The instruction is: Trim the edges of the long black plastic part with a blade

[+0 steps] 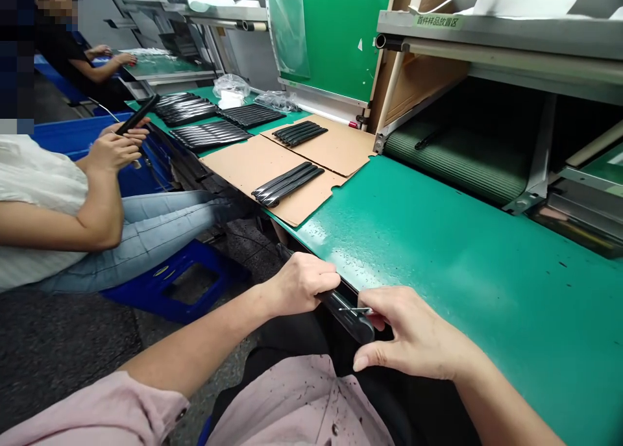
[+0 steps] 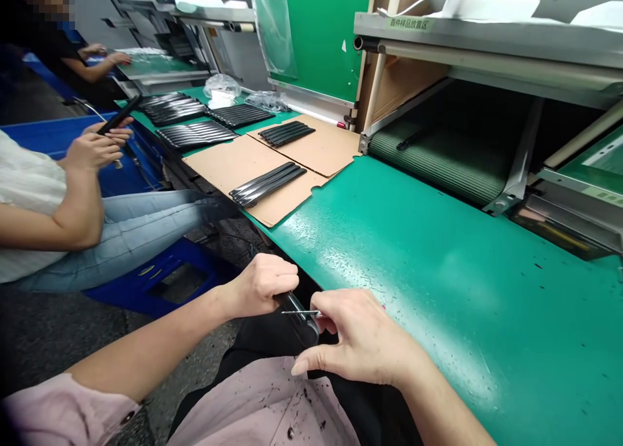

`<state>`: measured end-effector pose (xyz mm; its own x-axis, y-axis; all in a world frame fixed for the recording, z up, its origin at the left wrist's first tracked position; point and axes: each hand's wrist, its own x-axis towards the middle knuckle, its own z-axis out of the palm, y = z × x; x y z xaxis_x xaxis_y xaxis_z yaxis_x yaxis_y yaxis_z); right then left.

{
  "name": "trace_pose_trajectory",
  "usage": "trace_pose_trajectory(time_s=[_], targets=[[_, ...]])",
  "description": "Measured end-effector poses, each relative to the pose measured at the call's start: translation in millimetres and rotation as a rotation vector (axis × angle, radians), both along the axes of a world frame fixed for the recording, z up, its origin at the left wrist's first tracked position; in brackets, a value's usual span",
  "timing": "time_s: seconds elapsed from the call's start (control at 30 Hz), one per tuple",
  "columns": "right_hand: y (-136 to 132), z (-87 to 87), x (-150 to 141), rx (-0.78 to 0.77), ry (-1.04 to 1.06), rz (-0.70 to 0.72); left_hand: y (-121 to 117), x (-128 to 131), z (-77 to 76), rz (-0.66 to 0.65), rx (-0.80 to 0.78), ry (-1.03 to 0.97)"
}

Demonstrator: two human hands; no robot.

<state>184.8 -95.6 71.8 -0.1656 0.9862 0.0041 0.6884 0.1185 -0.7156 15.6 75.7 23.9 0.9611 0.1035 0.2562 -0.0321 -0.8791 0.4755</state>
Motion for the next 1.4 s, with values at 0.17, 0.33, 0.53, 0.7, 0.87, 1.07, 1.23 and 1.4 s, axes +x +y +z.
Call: trace_pose_trajectory(time_s=[0.17, 0.33, 0.53, 0.7, 0.87, 1.07, 1.23, 1.4], targets=[[0.0, -6.5, -4.0, 0.016, 0.088, -0.054, -2.6, -1.0, -9.0, 0.018, -0.048, -0.003], [0.1, -24.9, -7.1, 0.212, 0.028, -0.18, -7.7, -7.3, -25.8, 0.107, -0.088, -0.042], [5.4, -44.1, -14.6, 0.485, -0.065, -0.379, -30.9, -12.3, -33.1, 0.311, -0.306, -0.004], [11.5, -58.2, -17.9, 0.597, -0.178, -0.586, -56.2, -6.4, -23.5, 0.479, -0.441, 0.105], [23.5, -70.0, -20.3, 0.648, -0.422, -0.729, -68.2, 1.7, -8.9, 0.572, -0.595, 0.178], [33.3, -66.3, -21.9, 0.566, -0.554, -0.842, -68.0, 4.2, 1.1, 0.609, -0.653, 0.176], [30.0, -68.0, -26.1, 0.557, -0.667, -0.818, -70.6, 5.3, -2.0, 0.594, -0.713, 0.142], [26.2, -65.5, -32.9, 0.522, -0.641, -0.875, -70.5, 6.3, -3.1, 0.564, -0.751, 0.128]])
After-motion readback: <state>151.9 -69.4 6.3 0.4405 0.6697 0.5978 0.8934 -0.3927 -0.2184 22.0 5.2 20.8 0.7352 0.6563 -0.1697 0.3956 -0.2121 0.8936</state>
